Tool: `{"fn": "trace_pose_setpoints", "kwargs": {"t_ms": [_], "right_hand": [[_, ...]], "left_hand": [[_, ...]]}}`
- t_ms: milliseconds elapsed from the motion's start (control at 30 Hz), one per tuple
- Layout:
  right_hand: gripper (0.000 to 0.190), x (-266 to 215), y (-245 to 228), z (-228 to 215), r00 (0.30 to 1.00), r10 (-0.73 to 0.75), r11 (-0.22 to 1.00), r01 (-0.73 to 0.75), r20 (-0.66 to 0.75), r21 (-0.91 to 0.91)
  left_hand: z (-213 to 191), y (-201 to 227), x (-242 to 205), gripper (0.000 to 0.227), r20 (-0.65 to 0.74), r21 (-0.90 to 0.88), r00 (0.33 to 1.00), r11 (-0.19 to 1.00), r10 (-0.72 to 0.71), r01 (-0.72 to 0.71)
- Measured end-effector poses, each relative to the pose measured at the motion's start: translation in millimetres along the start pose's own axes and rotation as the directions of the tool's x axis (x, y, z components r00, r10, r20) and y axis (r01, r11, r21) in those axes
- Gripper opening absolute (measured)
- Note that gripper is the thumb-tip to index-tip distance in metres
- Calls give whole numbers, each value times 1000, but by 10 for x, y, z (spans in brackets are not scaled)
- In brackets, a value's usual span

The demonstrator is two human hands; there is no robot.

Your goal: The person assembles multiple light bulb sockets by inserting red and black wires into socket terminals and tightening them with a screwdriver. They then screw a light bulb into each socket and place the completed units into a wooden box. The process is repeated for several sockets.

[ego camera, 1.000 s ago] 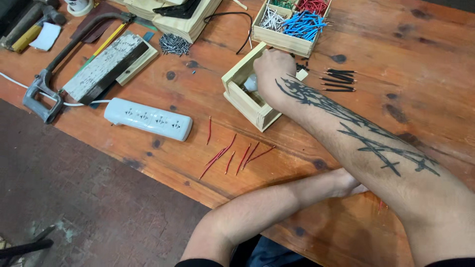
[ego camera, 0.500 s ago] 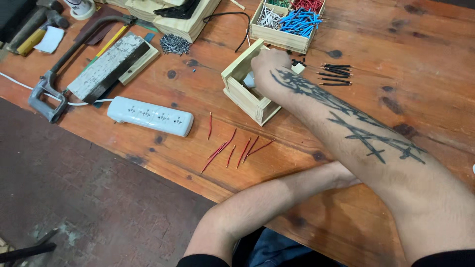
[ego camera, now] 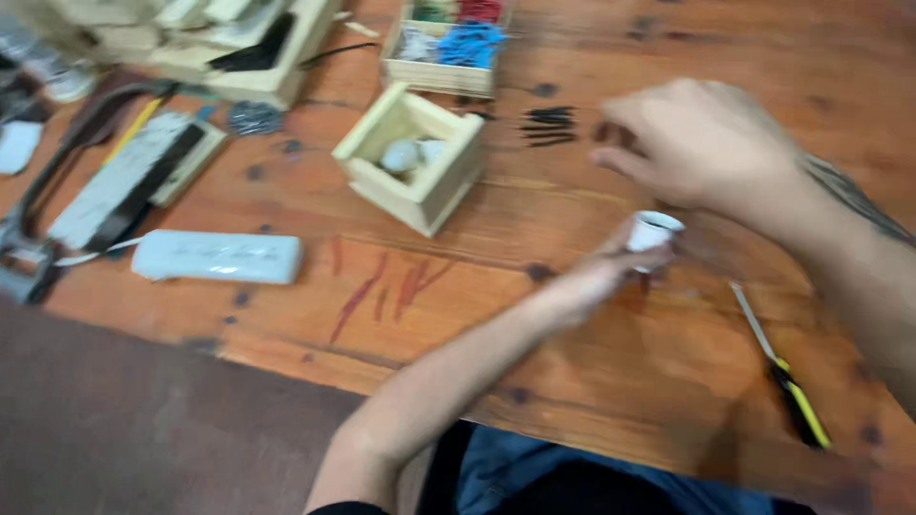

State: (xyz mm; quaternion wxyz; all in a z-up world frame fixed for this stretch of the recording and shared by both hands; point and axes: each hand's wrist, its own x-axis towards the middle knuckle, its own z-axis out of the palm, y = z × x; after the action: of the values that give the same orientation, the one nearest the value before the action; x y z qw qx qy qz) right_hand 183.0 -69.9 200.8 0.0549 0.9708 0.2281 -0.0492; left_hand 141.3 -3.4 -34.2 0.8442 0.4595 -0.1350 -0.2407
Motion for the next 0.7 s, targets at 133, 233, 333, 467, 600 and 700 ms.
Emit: {"fn": "trace_pose_setpoints", "kwargs": {"t_ms": [133, 233, 333, 467, 600, 700], "right_hand": [[32, -1179, 825, 816, 965, 153, 978, -179, -212, -110], [49, -1916, 972, 1277, 917, 396, 912, -399, -44, -92], [57, -2433, 796, 1489, 771, 621, 732, -635, 142, 247], [68, -2755, 591, 1902, 775, 629, 744, -579, -58, 334], [73, -2518, 362, 1719, 755, 497, 772, -159, -428, 616], [42, -2294, 88, 1328, 838, 502, 765, -317, -211, 560]], "left_hand": [[-133, -3, -43, 44, 103, -237, 995, 972, 15, 10], [-139, 117, -98, 36, 178, -337, 984, 939, -1, 62], [-37, 174, -153, 40, 196, -235, 977, 971, 82, -34], [161, 158, -293, 30, 241, 133, 964, 980, 112, -147], [634, 310, -467, 36, 277, 875, 948, 367, 157, -317], [886, 133, -588, 55, 370, 920, 900, 44, 231, -390]]}}
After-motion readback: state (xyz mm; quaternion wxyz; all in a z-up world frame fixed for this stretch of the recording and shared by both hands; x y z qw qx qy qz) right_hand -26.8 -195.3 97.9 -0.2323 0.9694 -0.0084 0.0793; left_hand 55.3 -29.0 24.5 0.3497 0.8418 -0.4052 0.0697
